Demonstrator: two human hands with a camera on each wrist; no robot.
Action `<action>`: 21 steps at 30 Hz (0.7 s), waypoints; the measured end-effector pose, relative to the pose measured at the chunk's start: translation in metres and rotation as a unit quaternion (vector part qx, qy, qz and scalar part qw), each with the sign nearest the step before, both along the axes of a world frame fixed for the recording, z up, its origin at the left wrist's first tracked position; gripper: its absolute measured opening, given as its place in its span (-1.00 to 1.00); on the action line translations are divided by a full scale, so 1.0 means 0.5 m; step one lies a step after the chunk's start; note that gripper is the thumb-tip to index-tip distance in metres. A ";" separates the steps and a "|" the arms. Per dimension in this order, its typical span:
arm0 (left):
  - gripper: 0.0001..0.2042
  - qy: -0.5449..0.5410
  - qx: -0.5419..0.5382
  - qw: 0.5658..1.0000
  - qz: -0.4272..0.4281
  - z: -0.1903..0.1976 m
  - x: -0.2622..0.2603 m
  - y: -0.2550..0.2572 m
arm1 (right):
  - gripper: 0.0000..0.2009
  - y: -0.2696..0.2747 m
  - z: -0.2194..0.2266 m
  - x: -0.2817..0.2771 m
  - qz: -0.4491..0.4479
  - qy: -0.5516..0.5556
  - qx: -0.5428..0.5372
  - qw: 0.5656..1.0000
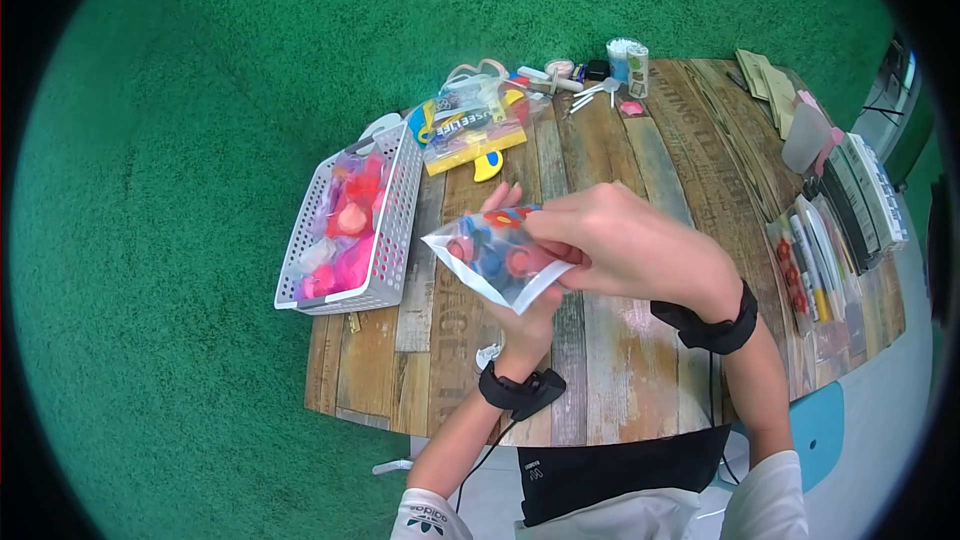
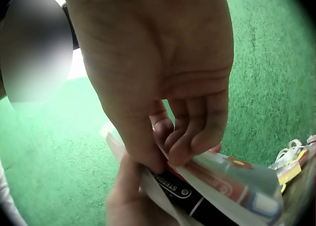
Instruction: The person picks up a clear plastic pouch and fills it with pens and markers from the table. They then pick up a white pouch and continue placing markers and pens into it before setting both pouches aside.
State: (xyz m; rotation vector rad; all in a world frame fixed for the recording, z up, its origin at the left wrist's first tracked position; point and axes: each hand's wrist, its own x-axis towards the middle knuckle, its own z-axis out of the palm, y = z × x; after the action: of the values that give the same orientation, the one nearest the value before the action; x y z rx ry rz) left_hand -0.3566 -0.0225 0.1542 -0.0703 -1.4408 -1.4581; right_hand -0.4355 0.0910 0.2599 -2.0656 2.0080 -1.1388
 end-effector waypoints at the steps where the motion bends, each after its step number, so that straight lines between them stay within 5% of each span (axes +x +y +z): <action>1: -0.02 0.003 -0.026 1.000 -0.007 -0.001 0.002 -0.004 | -0.82 0.001 0.000 -0.002 0.003 -0.004 0.002 1.000; 12: -0.17 0.046 0.016 0.995 -0.082 0.013 0.020 0.003 | -0.79 0.006 -0.010 0.034 0.034 0.060 -0.009 0.998; 15: -0.23 0.036 -0.093 0.994 -0.043 0.008 0.024 -0.012 | -0.79 0.010 -0.004 0.036 0.032 0.065 -0.003 0.997; 18: -0.29 -0.008 0.023 0.997 -0.071 0.015 0.033 -0.001 | -0.81 0.015 0.011 0.041 0.026 0.071 0.015 0.997; 21: -0.35 -0.026 -0.066 0.997 -0.013 0.018 0.034 -0.004 | -0.83 0.017 0.013 0.043 0.015 0.081 0.040 0.996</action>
State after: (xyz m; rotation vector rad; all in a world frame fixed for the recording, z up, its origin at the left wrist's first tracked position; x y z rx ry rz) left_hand -0.3395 -0.0244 0.1632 -0.1350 -1.5837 -1.3930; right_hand -0.4140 0.0994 0.2665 -2.2042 2.0454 -0.8983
